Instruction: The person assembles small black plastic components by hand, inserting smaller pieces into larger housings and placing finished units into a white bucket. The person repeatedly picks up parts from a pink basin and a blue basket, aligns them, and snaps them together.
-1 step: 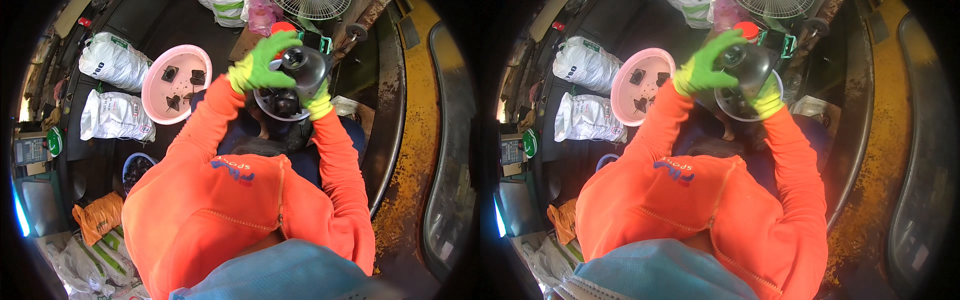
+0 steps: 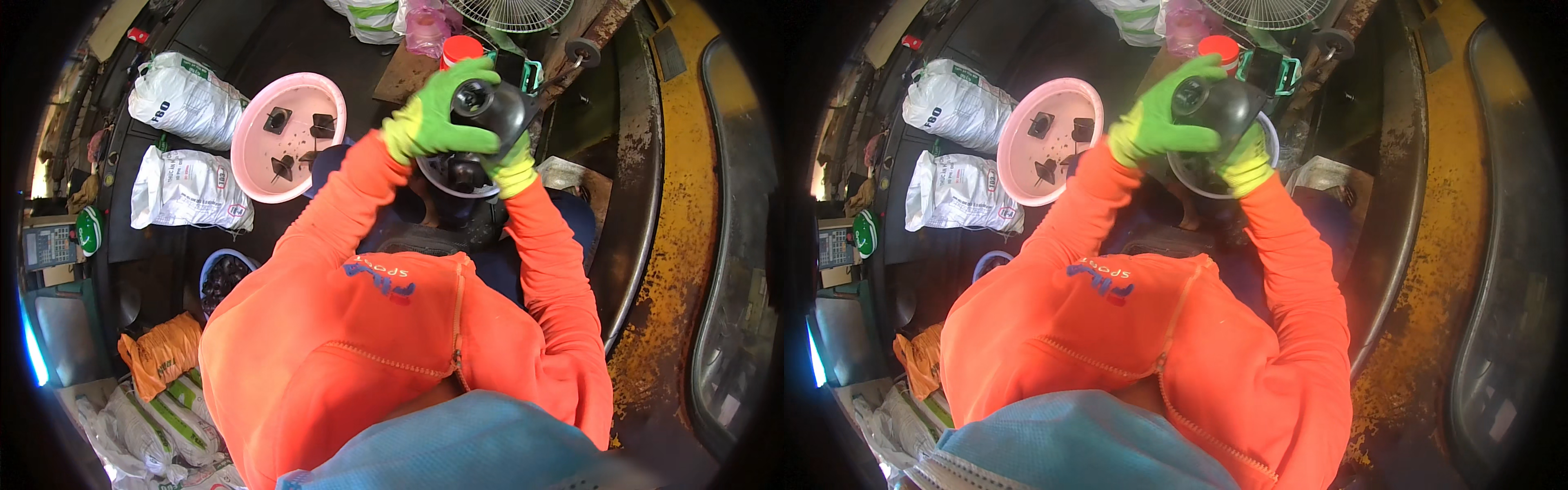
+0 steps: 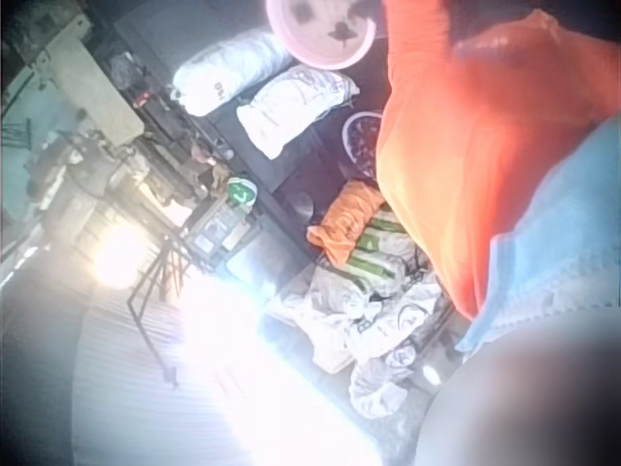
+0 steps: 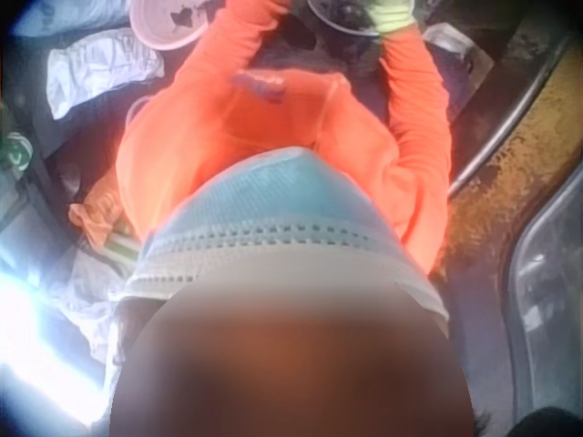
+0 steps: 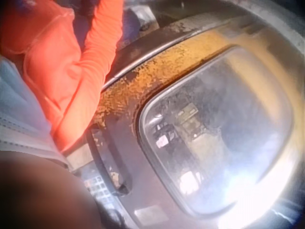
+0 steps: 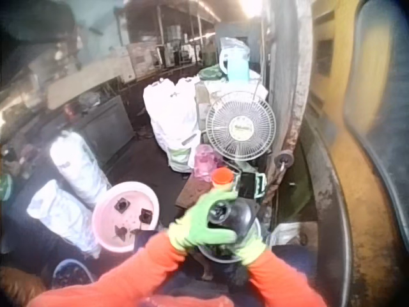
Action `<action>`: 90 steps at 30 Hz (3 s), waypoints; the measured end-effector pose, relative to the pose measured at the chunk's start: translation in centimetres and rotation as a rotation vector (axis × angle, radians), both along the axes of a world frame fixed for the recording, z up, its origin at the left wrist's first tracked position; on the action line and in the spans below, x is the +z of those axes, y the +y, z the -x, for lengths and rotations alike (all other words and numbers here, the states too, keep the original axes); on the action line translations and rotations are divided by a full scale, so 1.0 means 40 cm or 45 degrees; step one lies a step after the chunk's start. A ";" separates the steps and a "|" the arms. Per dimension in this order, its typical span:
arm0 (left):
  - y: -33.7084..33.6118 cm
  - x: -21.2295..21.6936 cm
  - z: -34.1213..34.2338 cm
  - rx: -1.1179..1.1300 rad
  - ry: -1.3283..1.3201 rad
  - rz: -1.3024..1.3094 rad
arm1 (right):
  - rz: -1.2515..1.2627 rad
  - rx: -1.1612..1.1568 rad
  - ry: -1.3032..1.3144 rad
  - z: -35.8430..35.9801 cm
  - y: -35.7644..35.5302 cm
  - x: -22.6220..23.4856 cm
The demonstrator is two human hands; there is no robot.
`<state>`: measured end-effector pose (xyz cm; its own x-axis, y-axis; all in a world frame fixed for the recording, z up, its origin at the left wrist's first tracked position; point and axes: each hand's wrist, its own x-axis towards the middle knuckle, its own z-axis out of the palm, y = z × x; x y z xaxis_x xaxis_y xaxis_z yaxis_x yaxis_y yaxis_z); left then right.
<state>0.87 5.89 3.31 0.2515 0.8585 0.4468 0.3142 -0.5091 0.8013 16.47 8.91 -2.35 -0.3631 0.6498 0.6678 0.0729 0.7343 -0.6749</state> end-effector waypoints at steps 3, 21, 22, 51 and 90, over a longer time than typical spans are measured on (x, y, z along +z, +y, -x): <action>-0.002 -0.063 -0.053 0.168 -0.414 -0.092 | -0.041 -0.101 0.024 0.034 -0.017 0.012; 0.027 0.008 0.008 -0.544 -0.319 0.026 | 0.557 0.555 -0.136 -0.047 -0.020 0.006; 0.030 0.013 0.016 -0.641 -0.296 0.075 | 0.723 0.736 -0.022 -0.055 -0.028 0.007; -0.010 0.012 -0.053 -0.138 -0.371 -0.115 | 0.493 0.488 0.012 -0.060 -0.050 0.085; 0.013 0.052 0.004 -1.310 -0.197 0.042 | 0.862 0.896 -0.063 -0.080 -0.096 0.007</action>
